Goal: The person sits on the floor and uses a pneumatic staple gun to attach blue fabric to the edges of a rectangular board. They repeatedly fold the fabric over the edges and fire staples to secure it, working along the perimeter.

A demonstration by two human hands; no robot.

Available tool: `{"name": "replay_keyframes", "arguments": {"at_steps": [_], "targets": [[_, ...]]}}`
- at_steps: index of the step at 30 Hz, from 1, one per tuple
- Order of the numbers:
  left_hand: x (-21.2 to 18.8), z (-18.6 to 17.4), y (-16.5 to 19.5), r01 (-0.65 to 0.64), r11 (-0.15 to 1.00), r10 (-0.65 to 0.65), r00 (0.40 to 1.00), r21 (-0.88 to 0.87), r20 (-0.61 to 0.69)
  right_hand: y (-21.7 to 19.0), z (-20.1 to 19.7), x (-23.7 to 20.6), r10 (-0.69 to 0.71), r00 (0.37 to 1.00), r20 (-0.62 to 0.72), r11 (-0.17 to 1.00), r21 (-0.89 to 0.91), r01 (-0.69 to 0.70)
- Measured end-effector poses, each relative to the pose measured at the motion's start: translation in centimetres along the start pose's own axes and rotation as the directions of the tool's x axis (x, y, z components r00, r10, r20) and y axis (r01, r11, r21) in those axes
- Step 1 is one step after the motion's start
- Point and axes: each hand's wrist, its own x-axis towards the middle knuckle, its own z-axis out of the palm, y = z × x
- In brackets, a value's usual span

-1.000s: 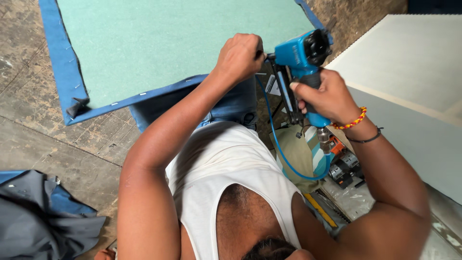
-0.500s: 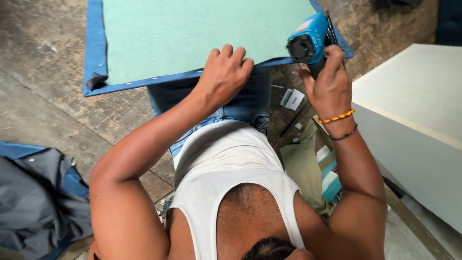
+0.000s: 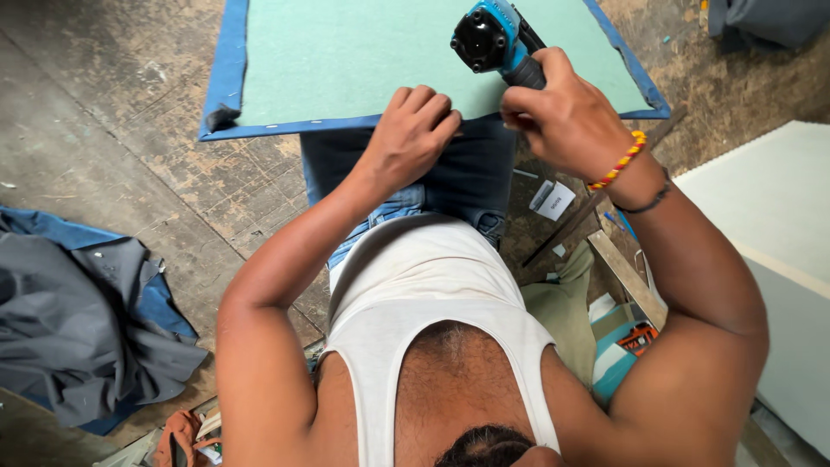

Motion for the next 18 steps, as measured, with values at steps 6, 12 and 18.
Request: {"name": "replay_keyframes", "arguments": {"at_steps": [6,12,18], "targets": [[0.4,0.8,-0.4,-0.054,0.999,0.054,0.998,-0.004,0.036,-1.1,2.6,2.5,0.05,0.994,0.102,0.987,-0.154,-0.034],[0.3,0.5,-2.1,-0.238,0.971,0.239,0.969,0.032,-0.053,-1.2,3.9,1.2,-0.036,0.997,-0.062,0.986,-0.163,0.025],[2.3,0.6,-2.3,-0.164,0.983,0.156,0.982,-0.078,-0.107,0.9,3.6,0.2,-0.016,0.965,-0.263,0.996,-0.086,-0.007]]}}
